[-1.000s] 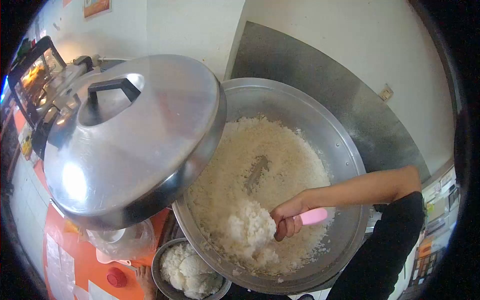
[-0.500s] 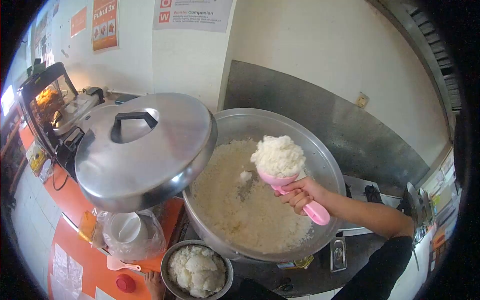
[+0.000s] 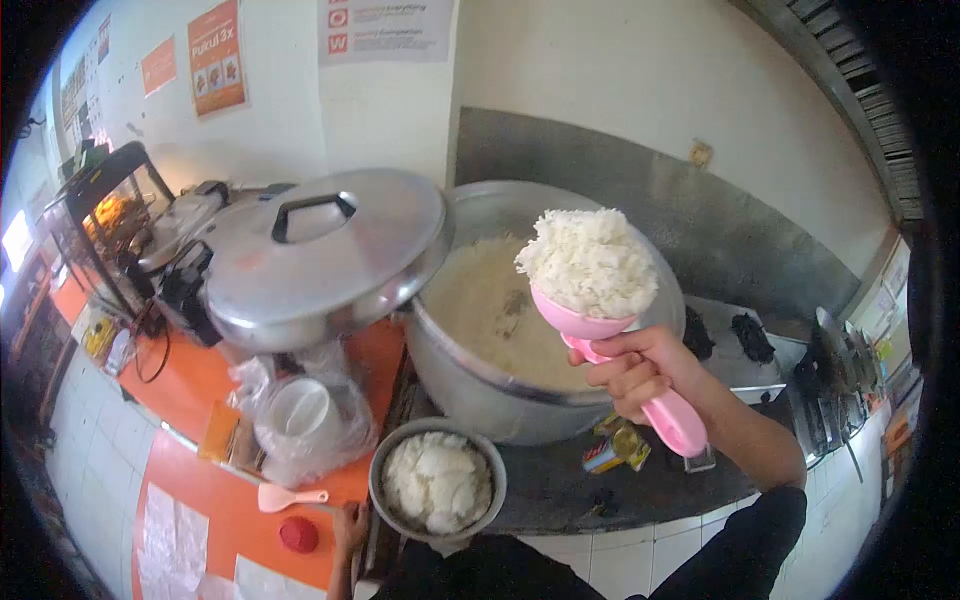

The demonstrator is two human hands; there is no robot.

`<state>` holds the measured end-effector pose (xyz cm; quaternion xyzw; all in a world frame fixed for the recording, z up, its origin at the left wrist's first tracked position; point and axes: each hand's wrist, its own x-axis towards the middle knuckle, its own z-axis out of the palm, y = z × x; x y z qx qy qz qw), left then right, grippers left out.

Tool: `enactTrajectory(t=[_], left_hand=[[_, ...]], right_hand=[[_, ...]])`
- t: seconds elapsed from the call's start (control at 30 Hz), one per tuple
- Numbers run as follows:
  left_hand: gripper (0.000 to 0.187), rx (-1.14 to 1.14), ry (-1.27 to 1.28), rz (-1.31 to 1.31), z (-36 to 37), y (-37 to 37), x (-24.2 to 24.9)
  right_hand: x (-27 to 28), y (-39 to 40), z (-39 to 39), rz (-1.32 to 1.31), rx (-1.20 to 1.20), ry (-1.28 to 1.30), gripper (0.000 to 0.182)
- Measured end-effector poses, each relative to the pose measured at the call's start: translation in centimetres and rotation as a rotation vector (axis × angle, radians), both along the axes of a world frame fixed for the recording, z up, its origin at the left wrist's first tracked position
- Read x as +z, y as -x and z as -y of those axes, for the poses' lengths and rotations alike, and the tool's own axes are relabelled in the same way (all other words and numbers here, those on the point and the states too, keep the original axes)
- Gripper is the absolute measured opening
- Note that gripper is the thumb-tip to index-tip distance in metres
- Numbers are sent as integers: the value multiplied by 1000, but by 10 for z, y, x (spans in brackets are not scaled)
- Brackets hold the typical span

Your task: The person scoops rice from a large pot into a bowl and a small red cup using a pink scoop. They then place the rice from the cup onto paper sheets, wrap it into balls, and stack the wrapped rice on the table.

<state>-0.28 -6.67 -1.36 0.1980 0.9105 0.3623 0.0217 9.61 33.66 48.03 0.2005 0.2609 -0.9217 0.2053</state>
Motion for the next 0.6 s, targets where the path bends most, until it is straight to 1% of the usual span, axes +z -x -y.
enactTrajectory(t=[0.03,0.1,0.17,0.23,0.27,0.33,0.4,0.5,0.57,0.6], left_hand=[[21,-52,-192,330,12,-4,16],[26,-147,-600,972,30,-5,57],[31,-484,-480,1031,36,-23,111],[34,-775,-432,1195,40,-40,154],[34,-890,-450,1340,43,-49,169],[35,-1006,-322,1312,42,-63,183],[36,-984,-45,953,34,-78,188],[45,-862,-335,825,7,-105,177],[50,-988,-433,740,-20,-119,184],[53,-1052,-479,690,-27,-118,189]], right_hand=[[-3,-8,11,19,25,5,14],[-11,-24,29,44,72,2,15],[-27,-36,44,102,120,112,16],[-38,-47,62,173,133,170,15],[-50,-51,66,193,160,219,15],[-74,-57,78,198,148,150,14],[-105,-59,86,242,105,113,13],[-192,-49,86,265,-67,267,11],[-255,-41,100,184,-236,-36,12],[-283,-36,112,71,-324,-491,14]])
